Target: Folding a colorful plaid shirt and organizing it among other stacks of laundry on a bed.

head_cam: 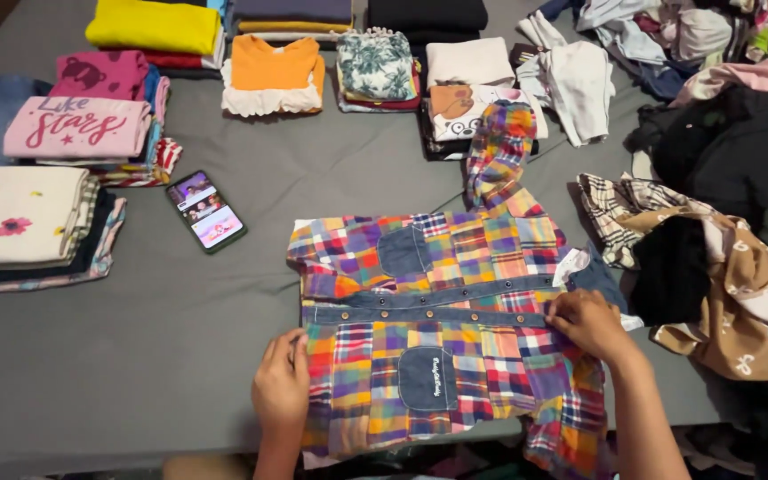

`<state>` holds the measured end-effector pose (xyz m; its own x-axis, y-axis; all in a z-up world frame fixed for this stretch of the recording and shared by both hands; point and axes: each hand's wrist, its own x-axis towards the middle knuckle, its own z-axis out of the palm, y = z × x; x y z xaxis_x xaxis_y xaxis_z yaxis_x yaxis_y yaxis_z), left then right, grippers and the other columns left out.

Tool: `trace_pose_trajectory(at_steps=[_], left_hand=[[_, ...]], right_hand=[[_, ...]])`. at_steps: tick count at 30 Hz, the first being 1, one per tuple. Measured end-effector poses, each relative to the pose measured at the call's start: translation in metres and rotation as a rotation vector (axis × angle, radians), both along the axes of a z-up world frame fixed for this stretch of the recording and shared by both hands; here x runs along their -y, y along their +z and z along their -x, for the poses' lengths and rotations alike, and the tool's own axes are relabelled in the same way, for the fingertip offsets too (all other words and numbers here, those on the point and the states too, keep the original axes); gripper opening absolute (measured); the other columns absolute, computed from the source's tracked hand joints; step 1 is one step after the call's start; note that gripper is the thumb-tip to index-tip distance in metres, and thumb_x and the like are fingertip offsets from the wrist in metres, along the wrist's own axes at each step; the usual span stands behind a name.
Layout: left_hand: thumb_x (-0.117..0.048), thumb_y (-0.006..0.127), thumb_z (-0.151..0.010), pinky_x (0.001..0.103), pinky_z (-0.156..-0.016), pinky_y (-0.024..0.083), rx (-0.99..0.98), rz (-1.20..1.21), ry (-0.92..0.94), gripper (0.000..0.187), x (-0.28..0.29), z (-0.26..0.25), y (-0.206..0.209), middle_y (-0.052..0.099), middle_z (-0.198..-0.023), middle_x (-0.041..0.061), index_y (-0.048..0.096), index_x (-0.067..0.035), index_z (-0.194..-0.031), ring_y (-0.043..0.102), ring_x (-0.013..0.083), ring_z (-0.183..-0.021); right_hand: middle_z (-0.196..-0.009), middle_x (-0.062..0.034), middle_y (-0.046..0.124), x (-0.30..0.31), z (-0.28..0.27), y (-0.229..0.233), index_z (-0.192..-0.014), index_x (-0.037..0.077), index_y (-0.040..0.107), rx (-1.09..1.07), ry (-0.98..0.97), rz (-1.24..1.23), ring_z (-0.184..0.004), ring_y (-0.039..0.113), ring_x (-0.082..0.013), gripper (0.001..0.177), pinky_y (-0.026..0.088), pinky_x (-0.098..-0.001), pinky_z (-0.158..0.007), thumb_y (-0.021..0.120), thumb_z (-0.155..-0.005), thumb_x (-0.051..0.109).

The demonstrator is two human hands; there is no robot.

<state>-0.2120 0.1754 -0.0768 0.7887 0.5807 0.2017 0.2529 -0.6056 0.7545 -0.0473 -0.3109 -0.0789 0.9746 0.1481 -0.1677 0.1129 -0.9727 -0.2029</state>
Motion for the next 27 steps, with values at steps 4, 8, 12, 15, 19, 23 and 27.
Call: trace_pose_trajectory(at_steps=[4,8,12,15,19,23,27], left_hand=[[-0.03,0.062,-0.099,0.045,-0.07,0.054,-0.057,-0.178,0.07,0.02,-0.006,0.002,0.0,0.075,-0.104,0.004,0.074,-0.016,-0.108,0.07,0.0319,-0.085],[-0.042,0.065,-0.091,0.043,-0.075,0.053,0.084,-0.357,-0.009,0.043,-0.009,-0.03,0.027,0.071,-0.104,0.009,0.071,-0.007,-0.116,0.069,0.0318,-0.093],[-0.045,0.073,-0.081,0.048,-0.085,0.047,0.061,-0.355,-0.194,0.046,-0.025,-0.087,-0.029,0.07,-0.111,0.011,0.074,-0.002,-0.099,0.064,0.0336,-0.106],[-0.041,0.057,-0.107,0.043,-0.097,0.051,-0.12,-0.072,-0.171,0.037,-0.032,-0.079,-0.01,0.07,-0.105,0.01,0.075,-0.009,-0.111,0.066,0.0297,-0.108],[-0.042,0.056,-0.11,0.049,-0.092,0.051,-0.299,0.12,0.022,0.04,-0.022,-0.062,0.009,0.072,-0.11,0.018,0.069,-0.005,-0.119,0.066,0.0387,-0.108],[-0.031,0.069,-0.089,0.047,-0.096,0.048,0.127,-0.337,-0.123,0.046,0.006,-0.052,0.047,0.068,-0.121,0.015,0.062,-0.006,-0.126,0.064,0.0356,-0.114],[-0.025,0.077,-0.083,0.049,-0.109,0.037,0.229,-0.14,-0.911,0.064,0.054,-0.074,0.045,0.062,-0.134,0.018,0.054,-0.007,-0.14,0.053,0.0376,-0.127]], right_hand=[[-0.108,-0.0015,0.068,-0.023,0.011,0.017,-0.114,0.021,0.07,0.088,0.016,-0.073,-0.11,0.058,-0.0244,0.045,0.037,-0.0476,-0.095,0.082,-0.075,0.038],[-0.101,0.0021,0.072,-0.031,0.011,0.025,-0.107,0.022,0.071,-0.054,-0.01,-0.016,-0.112,0.059,-0.0214,0.03,0.037,-0.0442,-0.098,0.08,-0.08,0.032],[-0.096,-0.0001,0.074,-0.039,0.018,0.041,-0.098,0.018,0.071,0.026,0.073,-0.024,-0.109,0.06,-0.024,0.023,0.04,-0.0453,-0.094,0.081,-0.078,0.023],[-0.093,-0.0039,0.075,-0.026,0.027,0.043,-0.094,0.012,0.071,0.153,0.191,-0.326,-0.094,0.07,-0.0266,0.02,0.053,-0.0386,-0.083,0.075,-0.075,0.008],[-0.087,-0.0069,0.075,-0.035,0.038,0.063,-0.086,0.004,0.067,0.189,0.278,-0.498,-0.087,0.073,-0.0276,0.015,0.056,-0.0368,-0.079,0.072,-0.073,-0.003],[-0.089,-0.0064,0.076,-0.036,0.032,0.06,-0.085,0.004,0.069,0.202,0.294,-0.511,-0.088,0.073,-0.0271,0.013,0.056,-0.0376,-0.08,0.074,-0.074,-0.001],[-0.09,-0.0042,0.076,-0.039,0.036,0.07,-0.083,0.006,0.069,0.245,0.398,-0.497,-0.092,0.071,-0.0249,0.012,0.054,-0.0369,-0.083,0.075,-0.074,0.001]])
